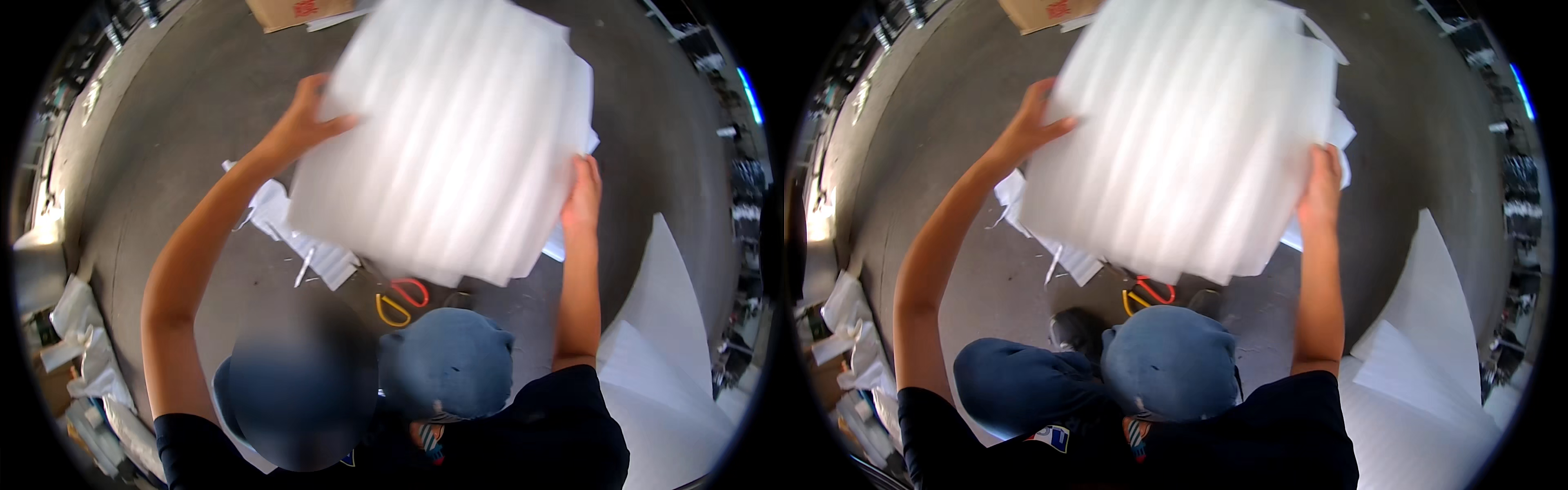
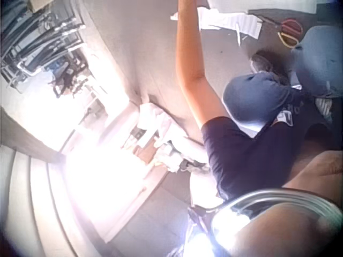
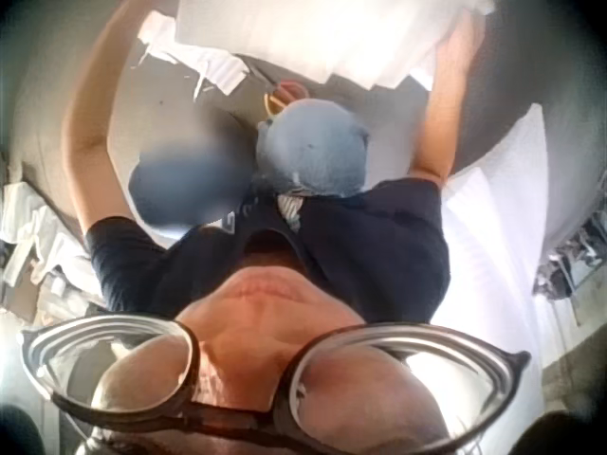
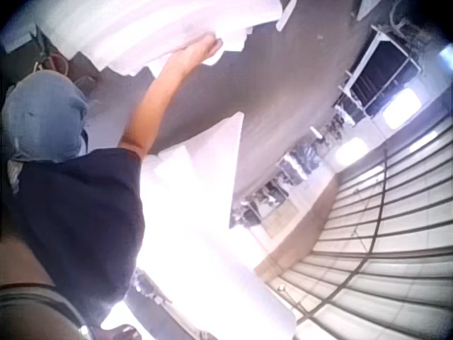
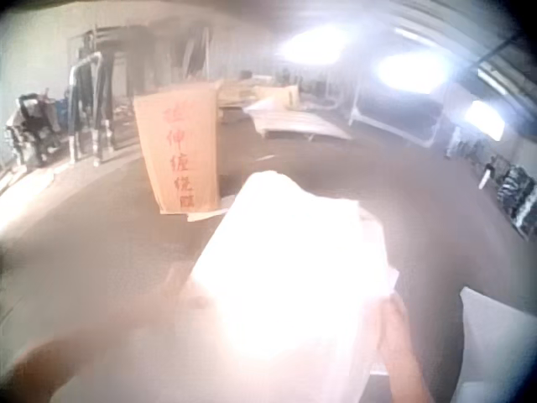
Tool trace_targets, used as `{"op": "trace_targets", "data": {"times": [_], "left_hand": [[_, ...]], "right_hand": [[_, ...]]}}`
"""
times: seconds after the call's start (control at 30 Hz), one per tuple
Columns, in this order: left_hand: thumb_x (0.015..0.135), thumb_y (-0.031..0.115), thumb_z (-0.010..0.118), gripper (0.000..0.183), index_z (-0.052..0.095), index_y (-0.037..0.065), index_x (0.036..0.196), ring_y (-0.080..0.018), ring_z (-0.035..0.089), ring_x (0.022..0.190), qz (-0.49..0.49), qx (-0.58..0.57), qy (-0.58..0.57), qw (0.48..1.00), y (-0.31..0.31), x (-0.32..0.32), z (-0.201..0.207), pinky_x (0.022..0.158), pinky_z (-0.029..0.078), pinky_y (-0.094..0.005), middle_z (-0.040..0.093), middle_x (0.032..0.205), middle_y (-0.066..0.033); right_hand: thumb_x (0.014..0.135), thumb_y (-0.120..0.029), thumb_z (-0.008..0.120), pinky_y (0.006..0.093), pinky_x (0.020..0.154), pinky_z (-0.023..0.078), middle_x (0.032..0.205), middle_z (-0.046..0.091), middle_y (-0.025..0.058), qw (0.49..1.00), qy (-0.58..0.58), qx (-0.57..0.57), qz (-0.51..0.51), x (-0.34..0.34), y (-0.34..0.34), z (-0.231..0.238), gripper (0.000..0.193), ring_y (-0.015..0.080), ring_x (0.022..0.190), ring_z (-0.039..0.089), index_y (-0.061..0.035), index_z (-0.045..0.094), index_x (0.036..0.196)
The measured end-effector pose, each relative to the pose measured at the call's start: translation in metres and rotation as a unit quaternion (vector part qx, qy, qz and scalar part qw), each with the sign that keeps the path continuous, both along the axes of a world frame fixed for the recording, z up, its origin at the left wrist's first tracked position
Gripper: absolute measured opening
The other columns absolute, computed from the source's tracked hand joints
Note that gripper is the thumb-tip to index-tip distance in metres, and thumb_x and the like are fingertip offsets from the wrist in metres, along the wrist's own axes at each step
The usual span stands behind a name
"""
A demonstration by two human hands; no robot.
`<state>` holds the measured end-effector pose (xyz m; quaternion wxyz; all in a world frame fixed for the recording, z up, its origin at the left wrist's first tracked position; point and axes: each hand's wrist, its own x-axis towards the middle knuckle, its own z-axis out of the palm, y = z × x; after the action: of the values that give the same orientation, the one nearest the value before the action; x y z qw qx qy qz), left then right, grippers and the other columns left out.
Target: The person uses scissors to cut several large white foam sheets into rectangular pieces while kneeling on a concrete floor, stacking the cut pieces and occasionally placing them in a cardboard box.
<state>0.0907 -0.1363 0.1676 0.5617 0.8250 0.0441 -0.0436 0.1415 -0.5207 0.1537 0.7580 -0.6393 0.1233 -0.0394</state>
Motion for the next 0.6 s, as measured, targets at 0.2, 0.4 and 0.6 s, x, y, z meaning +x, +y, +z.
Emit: {"op": "trace_targets", "data": {"times": [0.2, 0.4, 0.6], "left_hand": [[0.078, 0.036, 0.058, 0.045, 0.048, 0.015, 0.116, -0.0250, 0.039, 0.116, -0.248, 0.546, -0.126, 0.790, -0.092, 0.060, -0.128, 0.096, 0.030, -0.0457, 0.045, 0.121, -0.0060], [0.077, 0.040, 0.057, 0.043, 0.051, 0.019, 0.114, -0.0216, 0.032, 0.123, -0.490, 0.496, -0.270, 0.664, -0.094, -0.003, -0.208, 0.106, 0.010, -0.0476, 0.052, 0.113, -0.0029], [0.079, 0.042, 0.052, 0.032, 0.057, 0.014, 0.095, -0.0238, 0.058, 0.084, -0.458, 0.567, -0.031, 0.683, -0.073, -0.013, -0.213, 0.096, 0.026, -0.0489, 0.062, 0.077, -0.0060]], "right_hand": [[0.083, -0.008, 0.047, 0.0291, 0.066, 0.048, 0.085, 0.054, 0.0056, 0.986, 0.019, -0.102, -0.128, 0.000, -0.134, -0.029, 0.015, 0.0149, 0.076, 0.054, -0.0016, 0.051, 0.097], [0.076, -0.014, 0.055, 0.0318, 0.067, 0.045, 0.083, 0.056, 0.0128, 0.925, 0.078, -0.298, -0.222, 0.022, -0.146, -0.116, 0.024, 0.0186, 0.075, 0.055, 0.0035, 0.055, 0.092], [0.080, -0.026, 0.056, 0.0369, 0.077, 0.044, 0.098, 0.055, 0.0205, 0.689, -0.028, -0.697, -0.197, 0.029, -0.132, -0.134, 0.034, 0.0309, 0.089, 0.054, -0.0011, 0.051, 0.103]]}}
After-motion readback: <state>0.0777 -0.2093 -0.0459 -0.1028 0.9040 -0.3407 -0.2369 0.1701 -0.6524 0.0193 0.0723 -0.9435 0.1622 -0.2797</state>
